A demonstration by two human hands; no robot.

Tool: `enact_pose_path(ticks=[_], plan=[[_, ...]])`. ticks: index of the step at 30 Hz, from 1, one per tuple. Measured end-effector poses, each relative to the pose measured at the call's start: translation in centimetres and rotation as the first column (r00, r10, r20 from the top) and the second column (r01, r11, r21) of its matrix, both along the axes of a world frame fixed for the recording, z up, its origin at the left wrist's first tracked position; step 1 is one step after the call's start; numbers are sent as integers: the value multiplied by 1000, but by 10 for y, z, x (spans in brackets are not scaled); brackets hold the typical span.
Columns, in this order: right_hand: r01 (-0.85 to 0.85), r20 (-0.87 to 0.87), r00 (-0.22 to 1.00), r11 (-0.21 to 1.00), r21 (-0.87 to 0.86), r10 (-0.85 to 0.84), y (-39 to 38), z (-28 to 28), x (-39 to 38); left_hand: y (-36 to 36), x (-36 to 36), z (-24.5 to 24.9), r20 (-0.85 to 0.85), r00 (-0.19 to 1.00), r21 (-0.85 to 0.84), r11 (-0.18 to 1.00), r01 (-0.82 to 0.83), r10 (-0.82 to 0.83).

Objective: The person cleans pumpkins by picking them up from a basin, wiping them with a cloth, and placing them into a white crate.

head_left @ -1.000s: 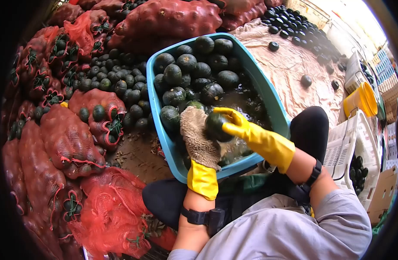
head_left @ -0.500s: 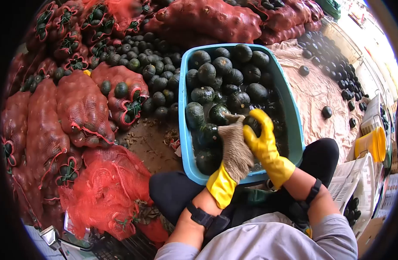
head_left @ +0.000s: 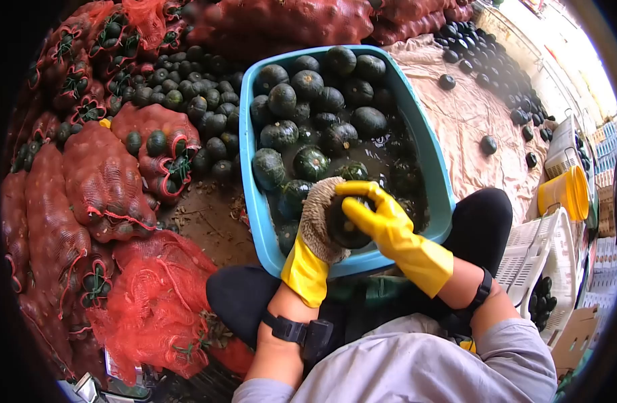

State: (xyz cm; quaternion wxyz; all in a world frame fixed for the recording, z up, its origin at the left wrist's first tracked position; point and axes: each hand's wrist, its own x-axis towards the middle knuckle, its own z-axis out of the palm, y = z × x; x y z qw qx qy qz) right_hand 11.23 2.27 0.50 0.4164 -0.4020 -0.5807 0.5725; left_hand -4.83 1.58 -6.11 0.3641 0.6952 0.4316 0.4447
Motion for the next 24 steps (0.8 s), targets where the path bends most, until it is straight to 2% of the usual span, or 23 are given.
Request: enact_pose_path(ticks=[1, 3, 4, 5, 6, 7, 8, 9, 11, 12, 13, 14, 15, 16, 17, 18, 19, 21, 22, 23, 24], plan=[[-69, -296, 954, 925, -373, -48, 3, 1, -3, -7, 1, -8, -66, 992, 182, 979, -92, 106], [143, -501, 795, 908, -393, -342, 4, -27, -17, -15, 18, -2, 3, 927, 173, 913, -370, 375], [217, -419, 848, 933, -287, -325, 8, -37, -13, -19, 27, 1, 43, 868, 152, 855, -495, 495], [175, -196, 959, 972, -158, -204, 12, -31, -3, -20, 25, 12, 24, 877, 169, 863, -476, 479], [33, 132, 990, 995, 96, -45, 19, -22, 15, -22, 24, 24, 5, 886, 184, 871, -456, 463], [-189, 470, 882, 942, 278, 38, 22, 0, 24, -20, 11, 30, -6, 909, 212, 889, -407, 418], [-223, 438, 896, 929, 294, 77, 18, 8, 23, -19, -1, 35, -17, 927, 236, 903, -360, 374], [-316, 448, 867, 935, 161, 216, 17, 27, 21, -17, -3, 40, -100, 933, 249, 917, -312, 345], [-245, 440, 850, 957, -157, 290, 18, 49, 16, -12, -5, 51, -329, 899, 260, 943, -207, 288], [-187, 165, 954, 929, -319, 248, 19, 30, 15, -10, -4, 56, -469, 845, 248, 956, -154, 258], [-172, -109, 985, 862, -477, 137, 21, 1, 13, -9, -2, 58, -598, 769, 230, 968, -102, 223], [-104, -392, 889, 731, -674, -235, 6, -18, 1, -19, 6, 33, -619, 652, 387, 893, -231, 437], [12, -299, 924, 799, -602, -239, 3, -38, -1, -18, 12, 7, -154, 950, -123, 948, -292, 273], [129, -188, 947, 847, -515, -259, 1, -57, -4, -15, 20, -5, 434, 780, -507, 838, -203, 451], [175, -152, 928, 756, -631, -341, -1, -21, -14, -17, 19, 8, 279, 863, -343, 883, -321, 422], [152, -43, 985, 954, -260, -168, 6, -53, -6, -20, 18, 21, 81, 889, -144, 888, -437, 451], [38, 430, 900, 996, 76, -67, 12, -27, 9, -22, 18, 33, -91, 844, 65, 849, -525, 529], [-226, 503, 862, 935, 272, 62, 11, -1, 12, -15, -3, 46, -178, 880, 422, 843, -335, 439], [-240, 547, 832, 951, 195, 98, 10, 13, 13, -16, -10, 49, -289, 884, 338, 903, -264, 367], [-199, 509, 822, 966, -162, 255, 11, 44, 12, -12, -11, 49, -379, 872, 325, 927, -189, 310], [-157, 376, 890, 948, -277, 257, 15, 33, 16, -7, -13, 48, -463, 850, 307, 945, -111, 250]])
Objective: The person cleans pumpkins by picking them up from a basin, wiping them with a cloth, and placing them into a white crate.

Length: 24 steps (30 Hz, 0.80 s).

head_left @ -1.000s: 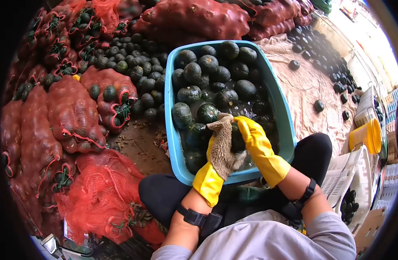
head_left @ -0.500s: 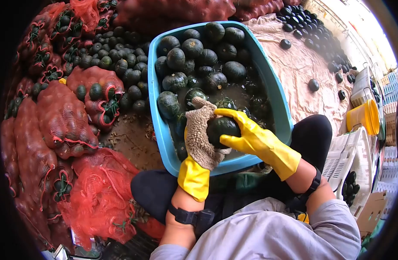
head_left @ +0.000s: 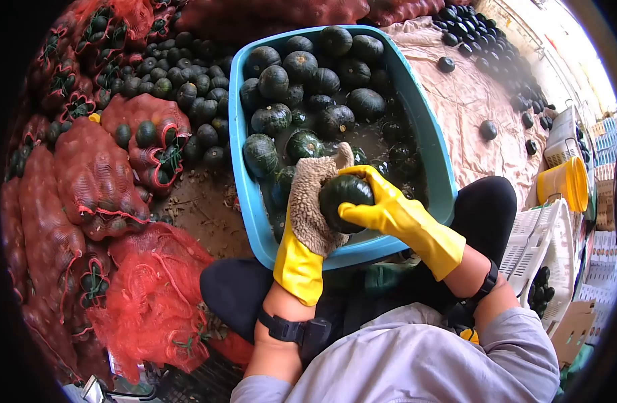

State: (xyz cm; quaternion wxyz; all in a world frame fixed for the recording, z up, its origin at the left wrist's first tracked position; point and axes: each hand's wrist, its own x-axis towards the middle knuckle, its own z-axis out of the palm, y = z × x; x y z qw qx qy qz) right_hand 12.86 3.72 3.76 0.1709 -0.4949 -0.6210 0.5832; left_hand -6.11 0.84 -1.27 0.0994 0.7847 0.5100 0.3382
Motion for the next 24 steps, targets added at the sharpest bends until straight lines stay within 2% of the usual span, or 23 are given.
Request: enact_pose_path(ticks=[1, 2, 3, 4, 6, 7, 8, 9, 10, 11, 13, 14, 15, 16, 18, 19, 20, 21, 22, 23, 24], plan=[[62, -107, 991, 988, -144, -78, 3, -24, 4, 0, 6, -15, 110, 993, 2, 999, -37, 36], [257, -384, 830, 889, -379, -404, -10, -58, -8, 1, 13, -30, 222, 973, 6, 998, -70, 67], [311, -440, 814, 924, -222, -379, -13, -97, -11, -2, 28, -38, 435, 877, -102, 979, -176, 203], [370, -484, 802, 927, -59, -351, -16, -136, -13, -5, 42, -44, 606, 720, -230, 941, -248, 338], [413, -266, 859, 899, -145, -438, -7, -66, -19, -12, 35, -34, 469, 815, -128, 940, -317, 339], [286, -241, 936, 954, 88, -258, -2, -62, -14, -6, 27, -34, 457, 859, -82, 973, -217, 230], [137, -129, 987, 917, 375, -95, -1, -52, -9, -8, 19, -22, 351, 915, 9, 976, -215, 199], [-48, 30, 999, 789, 613, 37, -2, -38, -5, -11, 12, -10, 238, 955, 99, 974, -203, 175], [-120, 115, 991, 859, 497, 71, -7, -12, -5, -9, 6, -8, 330, 937, 97, 984, -153, 113], [-47, -23, 998, 941, 334, 58, -7, -10, -5, -6, -1, -2, 178, 977, 104, 985, -140, 120], [36, -275, 960, 998, -41, -46, -4, -8, -4, 2, 0, 6, 39, 999, 141, 990, -14, 8], [108, -378, 909, 976, -188, -173, -4, -31, -6, 1, 10, -9, 260, 963, -29, 998, -60, 66], [238, -430, 842, 939, -246, -326, -12, -53, -13, 0, 19, -23, 503, 849, -184, 980, -77, 161], [357, -477, 747, 885, -299, -463, -19, -58, -27, 0, 28, -22, 692, 666, -299, 950, -84, 277], [422, -505, 685, 851, -313, -525, -12, -61, -33, -14, 32, -21, 500, 791, -227, 935, -273, 352], [384, -309, 866, 918, -94, -394, -6, -60, -22, -22, 34, -18, 396, 824, -177, 914, -365, 406], [271, -93, 961, 957, 104, -262, -3, -55, -10, -19, 26, -21, 432, 839, -195, 943, -270, 330], [103, 153, 977, 958, 268, -148, -1, -39, -6, -16, 18, -13, 397, 877, -123, 962, -242, 271], [118, 37, 991, 971, 209, -129, -6, -33, -6, -13, 9, -6, 358, 909, -49, 976, -210, 214], [57, -202, 979, 965, 258, -4, -7, -38, -3, -11, 0, 1, 315, 936, 24, 984, -175, 158], [57, -270, 963, 956, 289, 24, -6, -35, -3, -10, 1, 1, 363, 917, -19, 986, -166, 162]])
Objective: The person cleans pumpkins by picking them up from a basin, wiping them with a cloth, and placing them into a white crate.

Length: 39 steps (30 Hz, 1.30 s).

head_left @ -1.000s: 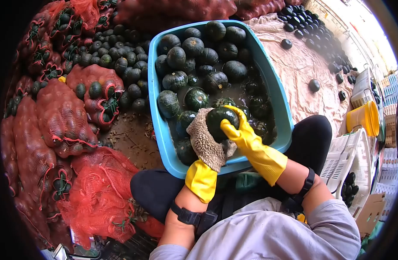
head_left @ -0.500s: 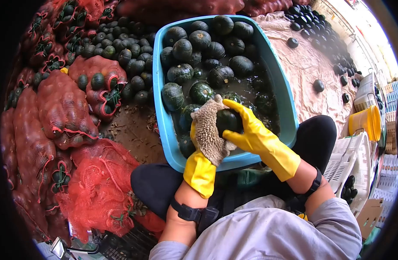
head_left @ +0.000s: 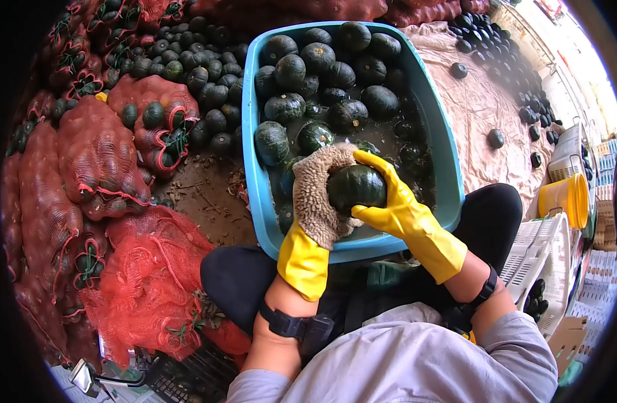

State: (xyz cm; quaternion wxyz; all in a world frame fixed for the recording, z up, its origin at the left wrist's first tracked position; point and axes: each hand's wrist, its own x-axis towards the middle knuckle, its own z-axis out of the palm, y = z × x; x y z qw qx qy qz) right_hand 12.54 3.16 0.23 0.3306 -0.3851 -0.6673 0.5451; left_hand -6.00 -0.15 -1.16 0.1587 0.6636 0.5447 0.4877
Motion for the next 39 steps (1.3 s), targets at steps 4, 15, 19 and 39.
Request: enact_pose_path(ticks=[4, 15, 19, 39], plan=[[79, -290, 936, 923, -376, -198, 6, -2, -7, 8, 15, -2, 219, 975, -114, 992, 58, -32], [474, -146, 877, 873, 113, -457, -10, -36, -23, -1, 56, -21, 90, 982, -147, 977, -151, 166], [377, -129, 926, 888, 263, -355, -26, -36, -28, 7, 24, -19, -289, 948, -64, 986, -155, 130], [158, -129, 979, 987, -32, -161, 1, 0, -23, 10, 11, -18, -29, 1000, 10, 1000, -8, 8]])
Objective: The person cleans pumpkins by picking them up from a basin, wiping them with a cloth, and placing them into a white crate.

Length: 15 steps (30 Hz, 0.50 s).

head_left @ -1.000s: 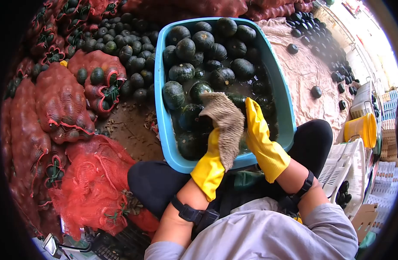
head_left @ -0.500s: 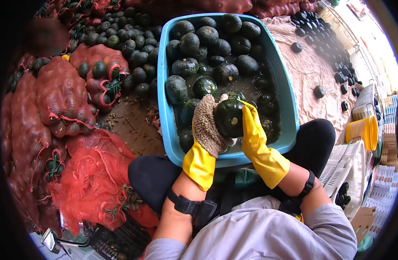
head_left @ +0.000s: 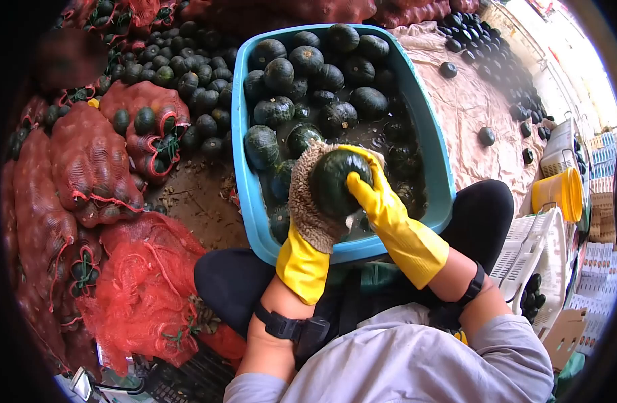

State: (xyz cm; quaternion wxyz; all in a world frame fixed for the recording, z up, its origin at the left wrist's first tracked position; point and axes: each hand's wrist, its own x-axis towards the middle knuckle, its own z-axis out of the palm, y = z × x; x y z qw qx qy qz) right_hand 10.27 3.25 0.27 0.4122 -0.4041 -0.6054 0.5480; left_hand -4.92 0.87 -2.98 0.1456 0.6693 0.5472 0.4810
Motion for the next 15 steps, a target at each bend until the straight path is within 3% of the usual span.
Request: enact_pose_path(ticks=[1, 2, 3, 4, 5, 6, 8, 10, 11, 12, 14, 15], plan=[[106, 15, 994, 994, -12, -105, 7, -19, -4, 0, 8, 7, 143, 990, -73, 997, -7, 18], [211, 32, 977, 977, -22, -210, 11, -31, -10, 5, 22, 5, 526, 847, -236, 970, 55, 80], [305, 230, 912, 937, 170, -339, 11, -40, -8, 10, 33, 5, 802, 564, -352, 919, 178, 198], [323, 197, 886, 864, 386, -419, 12, -44, -8, 12, 35, 7, 914, 306, -363, 873, 326, 266], [252, 272, 871, 848, 465, -408, 10, -47, -6, 14, 37, 11, 923, 25, -356, 828, 434, 384], [170, 349, 848, 828, 534, -399, 4, -50, -3, 14, 35, 15, 892, -151, -296, 803, 517, 426], [147, 349, 878, 880, 452, -327, -1, -48, -8, 10, 32, 23, 718, -467, -133, 761, 635, 515], [119, 407, 888, 963, 243, -213, -7, -36, -4, 14, 24, 25, 851, -128, -379, 764, 522, 510], [103, 80, 991, 992, 67, -108, -8, -38, -10, 14, 20, 27, 856, -12, -450, 757, 474, 516], [-1, -94, 995, 958, -287, -27, -10, -28, 0, 13, 16, 27, 866, 82, -477, 766, 431, 493], [-84, -287, 958, 950, -299, -5, -2, -55, 7, 12, 11, 28, 874, 291, -478, 801, 360, 390], [-314, -588, 801, 758, -571, -111, 2, -57, 18, 11, 9, 29, 855, 411, -461, 825, 327, 315]])
